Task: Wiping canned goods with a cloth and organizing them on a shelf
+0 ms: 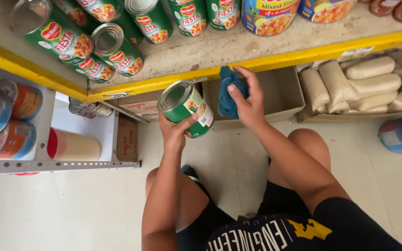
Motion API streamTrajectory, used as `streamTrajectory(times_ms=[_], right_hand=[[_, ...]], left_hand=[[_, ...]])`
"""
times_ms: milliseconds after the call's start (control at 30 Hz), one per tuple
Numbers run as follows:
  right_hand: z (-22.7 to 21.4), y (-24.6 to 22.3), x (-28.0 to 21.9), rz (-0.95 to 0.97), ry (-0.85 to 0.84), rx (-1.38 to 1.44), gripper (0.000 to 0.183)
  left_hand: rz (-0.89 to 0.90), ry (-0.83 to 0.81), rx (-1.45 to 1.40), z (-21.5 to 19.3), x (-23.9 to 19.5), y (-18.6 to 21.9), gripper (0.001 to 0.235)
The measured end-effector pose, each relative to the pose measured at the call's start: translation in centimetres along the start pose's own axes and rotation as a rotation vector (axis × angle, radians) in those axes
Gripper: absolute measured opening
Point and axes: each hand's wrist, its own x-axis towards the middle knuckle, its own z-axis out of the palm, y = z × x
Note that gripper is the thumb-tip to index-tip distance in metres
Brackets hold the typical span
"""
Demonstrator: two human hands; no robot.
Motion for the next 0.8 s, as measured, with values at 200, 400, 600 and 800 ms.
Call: streamTrajectory(times_ms=[200,400,600,800], right_hand=[[3.3,-3.6,-3.0,-0.356,-0.134,-0.001,0.050],[2.6,-4.5,-2.3,-0.418,-0.365,-0.264,0.029],[2.1,-4.1,-1.4,-0.303,-0.344,-0.134,0.023],[1.2,0.0,0.0,-0.081,-0.156,0.057,0.017]], left_hand=[[-0.148,0.026,-0.388,0.1,0.3,-2.4,0.052],[-0.272,-0.109,-0.481,1.0,-0.6,-1.8,0.039],[-0.369,-0.140,-0.426,-0.5,-0.8,-6.5,0.049],[-0.498,-0.192,-0.487,1.3,-1.9,-5.8,0.063]])
